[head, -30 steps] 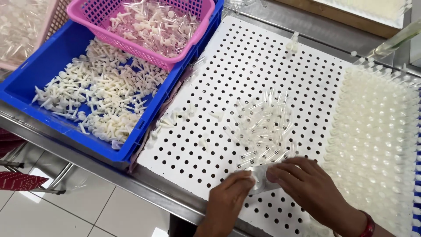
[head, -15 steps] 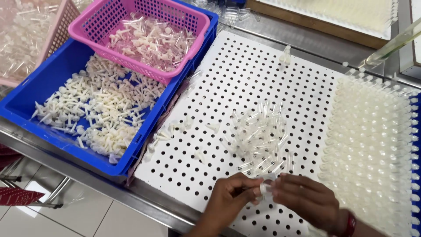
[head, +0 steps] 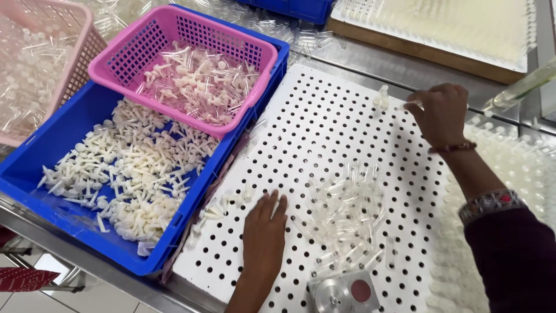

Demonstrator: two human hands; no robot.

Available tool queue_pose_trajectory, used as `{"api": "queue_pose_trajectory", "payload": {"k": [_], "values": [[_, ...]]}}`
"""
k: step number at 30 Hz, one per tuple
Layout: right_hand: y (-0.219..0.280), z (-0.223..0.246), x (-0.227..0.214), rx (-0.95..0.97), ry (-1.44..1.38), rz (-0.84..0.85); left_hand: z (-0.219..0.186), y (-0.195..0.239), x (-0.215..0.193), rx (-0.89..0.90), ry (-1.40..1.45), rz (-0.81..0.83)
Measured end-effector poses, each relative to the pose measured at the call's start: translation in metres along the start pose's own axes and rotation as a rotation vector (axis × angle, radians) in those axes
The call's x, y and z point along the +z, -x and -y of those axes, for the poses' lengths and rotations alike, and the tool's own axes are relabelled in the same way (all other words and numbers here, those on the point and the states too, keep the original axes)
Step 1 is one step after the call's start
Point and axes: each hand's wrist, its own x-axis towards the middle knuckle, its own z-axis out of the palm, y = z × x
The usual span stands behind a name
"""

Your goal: The person sits at a factory workstation and assembles small plastic parts one at a time: they pick white plastic stopper-like pieces and clear plastic tubes from baskets, press a white piece into a clear tube using a small metal fixture on the perforated board, and place the assembled units in rows on the board. They occasionally refill the work area from the baskets.

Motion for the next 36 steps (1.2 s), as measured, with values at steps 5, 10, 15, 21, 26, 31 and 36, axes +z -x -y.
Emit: {"api": "queue_pose_trajectory", "payload": {"k": [5, 10, 15, 21, 26, 31, 36], "values": [[-0.025, 0.007, 0.031, -0.1, 0.235, -0.003, 0.015, 0.006, 0.011, -0.043, 0.07, 0.084], [0.005, 0.109, 0.001, -0.254, -0.414, 0.302, 0.008, -0.011, -0.007, -0.012, 0.115, 0.06], [0.044, 0.165, -0.04, -0.356, -0.415, 0.741, -0.006, -0.022, -0.028, -0.015, -0.03, 0.289], [0.142, 0.132, -0.094, 0.169, -0.943, 0.67, -0.033, 0.033, -0.091, -0.046, -0.037, 0.543], [0.208, 0.14, -0.136, 0.381, -0.824, 0.875, -0.027, 0.087, -0.058, -0.079, 0.022, 0.707], [0.231, 0.168, -0.163, -0.136, -0.536, 0.559, -0.046, 0.096, -0.09, -0.228, 0.258, 0.512], [0.233, 0.18, -0.167, -0.384, -0.425, 0.346, -0.071, 0.121, -0.092, -0.252, 0.748, 0.228]]}}
